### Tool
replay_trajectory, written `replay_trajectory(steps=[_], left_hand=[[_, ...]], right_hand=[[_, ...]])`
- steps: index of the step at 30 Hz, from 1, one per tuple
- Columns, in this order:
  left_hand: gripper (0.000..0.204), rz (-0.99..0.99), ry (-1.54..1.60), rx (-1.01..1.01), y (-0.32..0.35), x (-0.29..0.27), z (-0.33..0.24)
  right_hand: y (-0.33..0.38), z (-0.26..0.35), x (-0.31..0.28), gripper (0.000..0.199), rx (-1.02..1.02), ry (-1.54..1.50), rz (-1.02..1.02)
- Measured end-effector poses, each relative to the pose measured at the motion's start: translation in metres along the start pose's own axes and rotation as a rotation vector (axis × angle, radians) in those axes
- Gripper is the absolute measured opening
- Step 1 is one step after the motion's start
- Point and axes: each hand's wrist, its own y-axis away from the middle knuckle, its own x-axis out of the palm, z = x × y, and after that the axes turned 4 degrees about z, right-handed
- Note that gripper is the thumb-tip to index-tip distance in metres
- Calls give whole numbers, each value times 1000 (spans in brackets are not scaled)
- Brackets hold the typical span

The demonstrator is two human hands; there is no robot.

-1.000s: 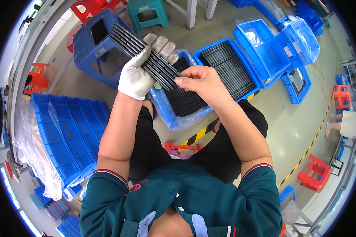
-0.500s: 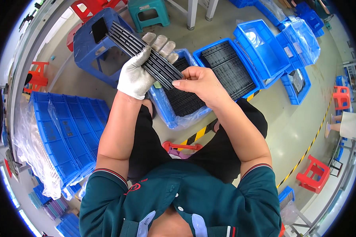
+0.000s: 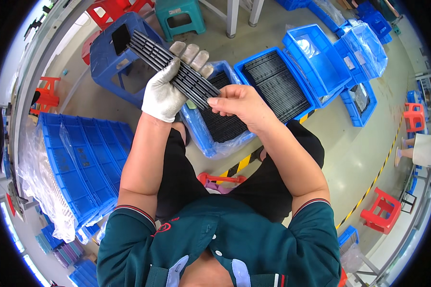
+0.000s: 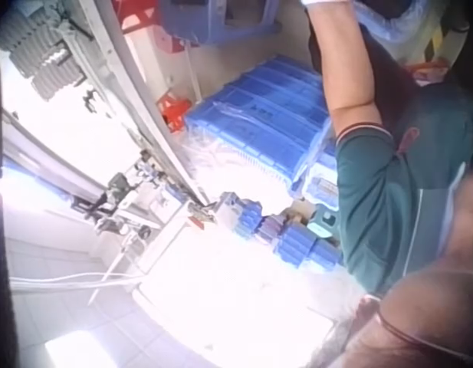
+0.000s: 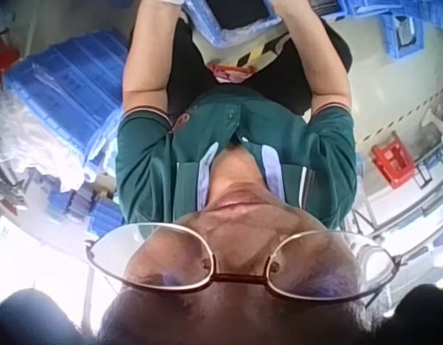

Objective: Manually sorting and placing thin black components into a slotted storage tray for organization.

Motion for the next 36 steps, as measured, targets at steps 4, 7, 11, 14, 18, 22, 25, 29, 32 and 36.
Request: replay_trajectory(steps=[4,7,11,14,18,22,25,29,32,36], left_hand=[[43,15,16,36,0,-1,-1],[42,-11,13,57,1,0,1],[42,9,8,85,0,0,3],[42,25,21,91,0,-1,3],[43,19,33,83,-1,-1,3],[44,-38,17,86,-1,4,5],[44,-57,17,90,0,-1,4],[44,-58,16,92,0,-1,4],[44,-84,-1,77,1,3,4],[44,-12,22,52,0,0,3]], right_hand=[[0,-7,2,26,75,-52,62],[0,-10,11,24,145,-151,20],[0,-15,16,22,123,-238,-21],[-1,-15,20,21,155,-283,-72],[-3,-19,20,22,150,-431,-39],[-2,-20,19,21,146,-457,-27],[-2,-18,21,26,128,-336,-58],[-1,-19,17,26,97,-300,-64],[0,-20,15,25,104,-316,-58],[0,-20,15,24,114,-348,-44]])
